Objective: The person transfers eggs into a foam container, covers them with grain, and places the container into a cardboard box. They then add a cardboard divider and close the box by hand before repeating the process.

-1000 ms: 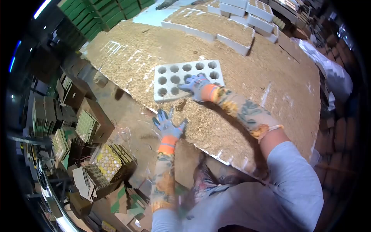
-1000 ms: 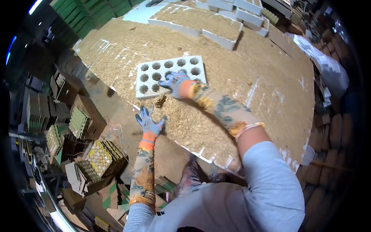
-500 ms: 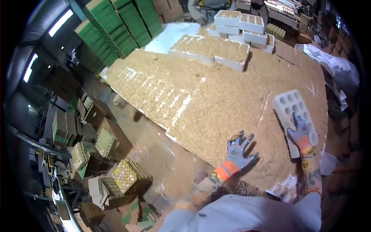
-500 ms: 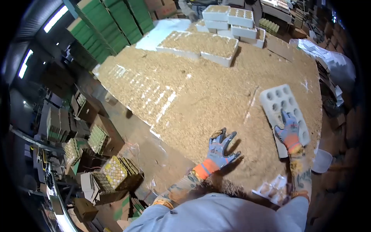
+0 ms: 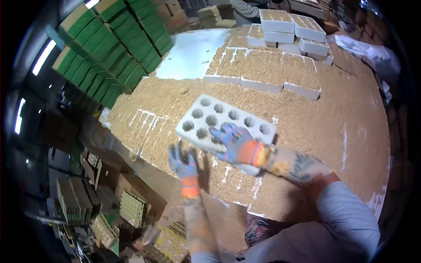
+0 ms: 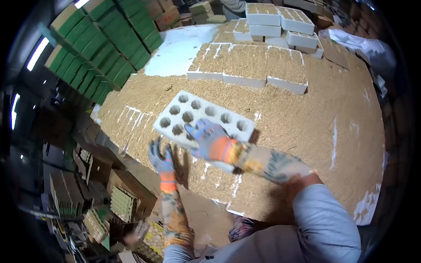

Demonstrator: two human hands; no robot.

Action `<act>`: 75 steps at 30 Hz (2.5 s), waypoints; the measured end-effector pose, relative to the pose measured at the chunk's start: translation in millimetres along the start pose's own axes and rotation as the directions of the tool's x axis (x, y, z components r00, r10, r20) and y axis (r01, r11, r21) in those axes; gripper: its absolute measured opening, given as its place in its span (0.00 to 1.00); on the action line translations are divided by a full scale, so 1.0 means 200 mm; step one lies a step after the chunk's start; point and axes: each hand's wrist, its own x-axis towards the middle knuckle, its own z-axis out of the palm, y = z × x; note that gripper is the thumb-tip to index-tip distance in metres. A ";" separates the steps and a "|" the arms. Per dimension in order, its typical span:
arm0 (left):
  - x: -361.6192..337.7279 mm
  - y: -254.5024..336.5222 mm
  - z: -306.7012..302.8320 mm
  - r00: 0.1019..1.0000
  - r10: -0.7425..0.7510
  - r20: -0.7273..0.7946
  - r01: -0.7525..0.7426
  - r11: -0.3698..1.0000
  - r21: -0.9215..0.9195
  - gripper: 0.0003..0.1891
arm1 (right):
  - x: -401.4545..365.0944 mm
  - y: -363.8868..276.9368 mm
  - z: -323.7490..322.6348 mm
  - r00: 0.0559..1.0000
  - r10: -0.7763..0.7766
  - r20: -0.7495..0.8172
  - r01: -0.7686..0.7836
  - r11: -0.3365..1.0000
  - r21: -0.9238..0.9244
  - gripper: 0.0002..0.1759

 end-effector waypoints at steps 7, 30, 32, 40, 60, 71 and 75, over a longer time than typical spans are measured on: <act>0.86 -0.30 0.91 0.947 -0.111 0.303 0.068 0.986 0.149 0.36 | -0.62 0.11 -0.61 0.835 0.547 0.059 -0.527 0.827 -0.195 0.42; -0.14 1.43 1.26 0.873 0.169 0.458 -0.065 0.970 -0.234 0.30 | -1.54 -0.02 -1.16 0.306 0.864 -0.400 -0.949 0.310 -0.056 0.37; -0.25 1.53 1.32 0.818 0.324 0.476 -0.138 0.913 -0.384 0.28 | -1.60 -0.04 -1.18 0.329 0.839 -0.433 -0.940 0.333 -0.070 0.37; -0.28 1.62 1.40 0.715 0.538 0.447 -0.375 0.834 -0.404 0.27 | -1.79 -0.15 -1.36 0.293 0.799 -0.525 -0.951 0.188 -0.245 0.38; -1.31 1.12 -0.27 0.781 -0.123 0.612 -0.026 0.973 0.229 0.39 | -1.63 1.95 -1.18 0.722 0.688 0.070 -0.568 0.648 -0.508 0.29; -1.55 1.13 -0.17 0.878 -0.262 0.402 0.184 0.958 0.222 0.45 | -1.15 0.79 -0.77 0.857 0.363 0.366 -0.254 0.915 -0.313 0.32; -1.64 0.98 -0.11 0.883 -0.241 0.403 0.230 0.970 0.077 0.50 | -1.05 0.54 -0.56 0.954 -0.160 0.253 0.184 0.980 -0.072 0.34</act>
